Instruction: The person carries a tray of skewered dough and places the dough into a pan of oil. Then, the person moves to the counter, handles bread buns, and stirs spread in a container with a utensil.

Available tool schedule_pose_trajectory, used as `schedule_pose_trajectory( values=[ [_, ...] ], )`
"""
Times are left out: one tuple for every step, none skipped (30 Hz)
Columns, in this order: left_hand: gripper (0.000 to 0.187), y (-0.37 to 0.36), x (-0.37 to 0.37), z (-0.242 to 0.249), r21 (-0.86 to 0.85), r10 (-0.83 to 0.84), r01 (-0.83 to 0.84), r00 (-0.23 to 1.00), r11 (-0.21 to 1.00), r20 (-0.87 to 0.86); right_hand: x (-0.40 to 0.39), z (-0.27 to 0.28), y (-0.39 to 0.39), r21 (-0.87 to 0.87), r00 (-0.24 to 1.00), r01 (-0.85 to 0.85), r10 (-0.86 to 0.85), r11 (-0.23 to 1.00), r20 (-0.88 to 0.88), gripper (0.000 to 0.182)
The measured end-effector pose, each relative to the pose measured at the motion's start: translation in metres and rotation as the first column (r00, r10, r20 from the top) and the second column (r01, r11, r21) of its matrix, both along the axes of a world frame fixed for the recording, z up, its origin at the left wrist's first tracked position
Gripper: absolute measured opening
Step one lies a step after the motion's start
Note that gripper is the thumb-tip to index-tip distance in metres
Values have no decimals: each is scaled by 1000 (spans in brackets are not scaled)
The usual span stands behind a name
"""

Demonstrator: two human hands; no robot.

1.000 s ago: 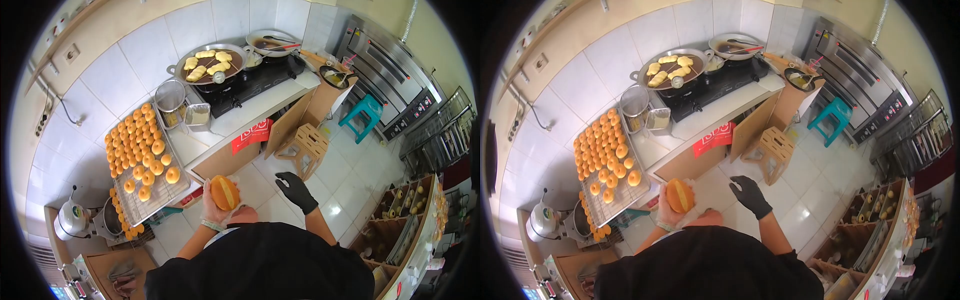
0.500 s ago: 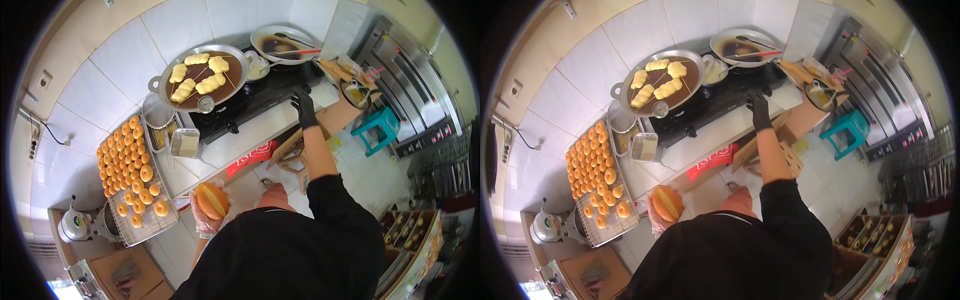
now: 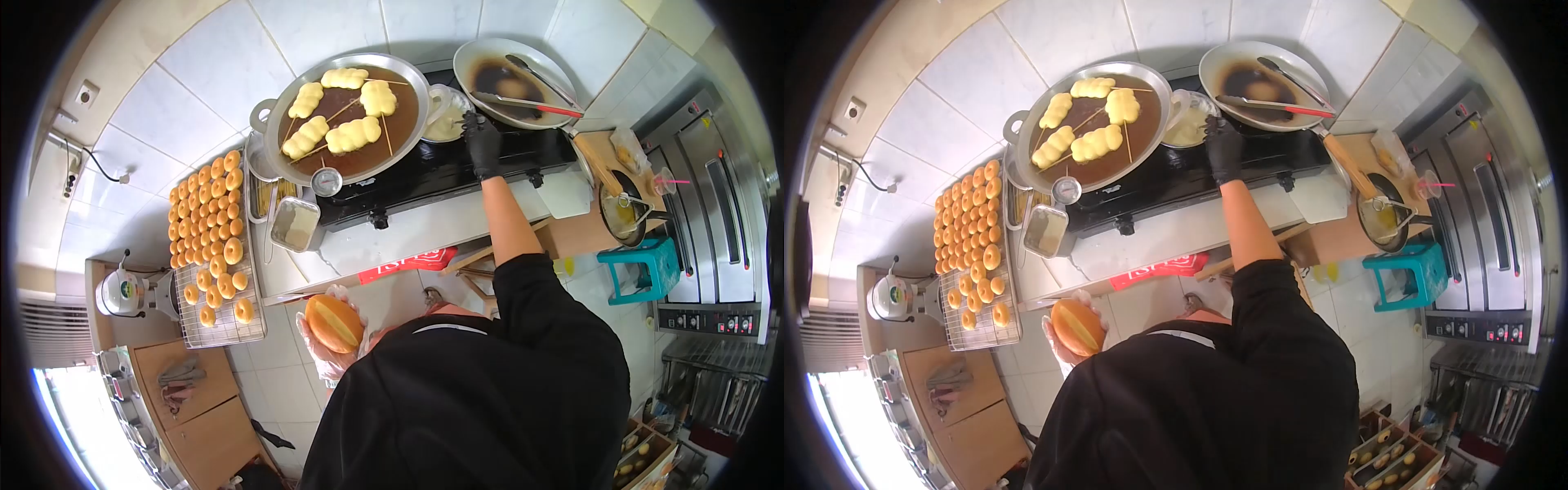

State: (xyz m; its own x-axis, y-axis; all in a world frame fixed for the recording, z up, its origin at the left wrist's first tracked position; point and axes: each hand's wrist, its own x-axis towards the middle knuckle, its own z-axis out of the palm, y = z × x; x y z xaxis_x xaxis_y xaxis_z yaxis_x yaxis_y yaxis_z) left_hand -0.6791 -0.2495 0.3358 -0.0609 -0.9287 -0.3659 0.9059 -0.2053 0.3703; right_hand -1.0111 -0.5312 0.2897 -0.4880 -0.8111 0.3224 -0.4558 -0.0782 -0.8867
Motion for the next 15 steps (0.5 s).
schedule_pose_trajectory(
  values=[
    [62, -1, -4, 3, -7, 22, -22, 1000, 1000, 15, 4, -1, 3, -70, 991, -72, 63, 995, -120, 20],
    [62, -2, -6, 4, -12, 32, -32, 999, 999, 13, 7, -1, 7, -133, 964, -151, 116, 979, -241, 20],
    [61, -3, -8, 5, -18, 42, -42, 999, 999, 10, 9, 0, 11, -239, 954, -185, 116, 953, -276, 19],
    [61, -3, -8, 5, -25, 51, -51, 999, 998, 7, 10, 3, 15, -342, 944, -219, 110, 914, -311, 19],
    [60, -3, -8, 5, -29, 65, -65, 998, 997, 2, 8, 5, 16, -439, 933, -254, 98, 862, -346, 19],
    [60, -4, -9, 2, -32, 77, -78, 997, 996, -7, 1, 5, 12, -471, 914, -233, 26, 851, -405, 18],
    [60, -2, -10, 0, -30, 88, -89, 996, 996, -17, -1, 1, 11, -375, 931, -186, 41, 908, -362, 18],
    [60, -1, -11, -3, -49, 84, -85, 996, 995, -22, -3, -2, 11, -272, 947, -140, 49, 952, -318, 18],
    [60, -1, -11, -5, -71, 80, -82, 996, 994, -28, -6, -5, 10, -165, 961, -96, 48, 982, -273, 19],
    [60, -2, -11, -7, -95, 76, -79, 997, 992, -33, -8, -7, 11, -168, 967, -148, 107, 975, -231, 19],
    [60, -4, -11, -9, -118, 68, -72, 997, 990, -36, -9, -9, 10, -178, 968, -198, 165, 964, -187, 19],
    [60, -5, -10, -11, -141, 60, -65, 997, 988, -38, -8, -9, 9, -190, 964, -248, 223, 950, -141, 19],
    [60, -6, -9, -12, -160, 51, -56, 998, 986, -38, -7, -9, 8, -236, 967, -203, 158, 950, -199, 19],
    [59, -6, -9, -11, -165, 43, -47, 999, 985, -31, -8, -9, 7, -283, 963, -160, 87, 946, -254, 19],
    [59, -7, -11, -9, -166, 34, -37, 999, 985, -25, -10, -12, 6, -329, 952, -119, 14, 937, -305, 19]
  ],
)
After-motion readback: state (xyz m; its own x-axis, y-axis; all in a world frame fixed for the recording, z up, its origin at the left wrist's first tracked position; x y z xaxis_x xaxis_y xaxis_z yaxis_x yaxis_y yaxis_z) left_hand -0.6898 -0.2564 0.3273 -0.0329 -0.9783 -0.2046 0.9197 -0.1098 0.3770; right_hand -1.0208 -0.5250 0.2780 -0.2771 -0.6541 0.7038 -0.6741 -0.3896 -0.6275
